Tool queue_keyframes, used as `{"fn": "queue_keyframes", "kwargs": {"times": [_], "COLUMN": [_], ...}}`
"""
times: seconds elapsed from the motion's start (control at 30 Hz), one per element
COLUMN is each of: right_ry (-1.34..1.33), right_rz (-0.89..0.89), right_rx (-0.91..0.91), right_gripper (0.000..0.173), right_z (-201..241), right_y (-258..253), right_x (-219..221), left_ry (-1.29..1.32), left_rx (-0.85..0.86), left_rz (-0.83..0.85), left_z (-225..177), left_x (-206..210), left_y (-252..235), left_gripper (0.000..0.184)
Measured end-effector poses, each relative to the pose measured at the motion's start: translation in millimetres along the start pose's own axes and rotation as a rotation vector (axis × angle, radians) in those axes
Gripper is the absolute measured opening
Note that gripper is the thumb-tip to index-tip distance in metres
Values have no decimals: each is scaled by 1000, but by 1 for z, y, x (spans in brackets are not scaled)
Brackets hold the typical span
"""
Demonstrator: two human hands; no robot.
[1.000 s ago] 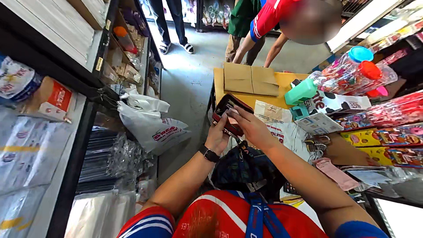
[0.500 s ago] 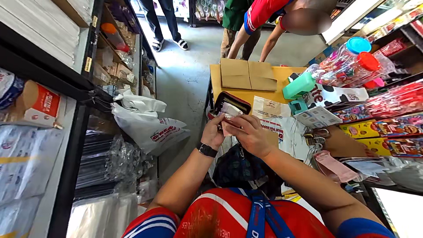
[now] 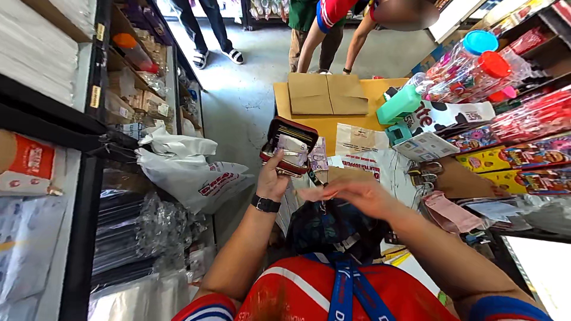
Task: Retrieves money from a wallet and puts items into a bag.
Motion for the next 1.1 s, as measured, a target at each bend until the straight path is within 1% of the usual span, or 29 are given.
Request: {"fn": "queue_keyframes", "kwargs": {"times": [0.03, 0.07, 0.1, 0.17, 0.2, 0.23, 0.27, 0.3, 0.33, 0.4, 0.43, 0.47, 0.5, 0.53, 0.57, 0.63, 0.7, 0.73, 0.77, 0.83, 0.9, 0.93, 0.97, 1.0, 1.03, 1.1], "right_ry": [-155, -177, -18, 527, 663, 681, 638, 566, 476, 245, 136, 78, 90, 182, 308, 576, 723, 762, 794, 819, 814, 796, 781, 781, 799, 838], "right_rz": [-29, -96, -151, -121, -144, -198, -213, -158, -35, 286, 399, 475, 522, 548, 559, 543, 458, 415, 378, 321, 260, 247, 264, 301, 342, 382], "right_rx": [163, 296, 403, 559, 577, 533, 494, 478, 509, 668, 731, 769, 831, 876, 879, 759, 618, 610, 617, 655, 722, 777, 825, 845, 827, 699], "right_gripper": [28, 25, 24, 21, 22, 22, 21, 22, 23, 24, 19, 14, 12, 13, 16, 19, 16, 15, 16, 20, 32, 40, 43, 38, 29, 17], "right_z": [-14, -34, -56, -93, -101, -99, -96, -102, -115, -141, -146, -154, -163, -181, -207, -272, -325, -340, -348, -348, -344, -345, -348, -349, -347, -333], "right_y": [-1, -1, 1, 2, -3, -11, -18, -24, -27, -31, -35, -42, -52, -63, -73, -91, -102, -106, -110, -117, -119, -117, -114, -112, -112, -117], "right_x": [-24, -51, -76, -111, -119, -123, -122, -114, -101, -68, -55, -49, -46, -46, -50, -55, -52, -51, -51, -55, -61, -64, -67, -69, -69, -64], "left_ry": [-17, -26, -29, -53, -67, -76, -83, -90, -99, -116, -126, -127, -131, -134, -139, -133, -121, -115, -108, -94, -77, -71, -60, -51, -42, -23], "left_rx": [19, 34, 46, 90, 121, 144, 156, 163, 173, 199, 216, 234, 246, 254, 258, 256, 256, 256, 254, 254, 259, 262, 264, 264, 265, 269], "left_rz": [-4, -12, -24, -39, -29, -25, -32, -48, -59, -74, -82, -87, -94, -104, -113, -130, -147, -157, -165, -166, -155, -147, -141, -134, -126, -106], "left_z": [-2, -3, -5, -13, -18, -22, -24, -25, -28, -33, -35, -36, -38, -39, -39, -39, -37, -37, -36, -37, -38, -38, -38, -38, -39, -40], "left_x": [-2, -6, -11, -21, -26, -32, -40, -49, -56, -69, -73, -79, -84, -88, -92, -98, -102, -104, -105, -106, -105, -105, -104, -104, -103, -103], "left_y": [-1, -1, -1, 1, 1, 1, 2, 4, 7, 10, 12, 14, 16, 17, 18, 17, 15, 14, 12, 8, 5, 4, 3, 3, 2, 1], "left_gripper": [19, 19, 18, 19, 20, 22, 22, 23, 23, 22, 22, 23, 23, 24, 24, 25, 25, 24, 23, 22, 21, 20, 19, 18, 17, 16]}}
Point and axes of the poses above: each hand's wrist, its own y-axis away from the middle knuckle, its own x-axis out of the palm, z = x × y, the point moved 7 cm from there along -y, towards the middle knuckle, and after that the axes turned 2 degrees about x, right-handed, at the moved point
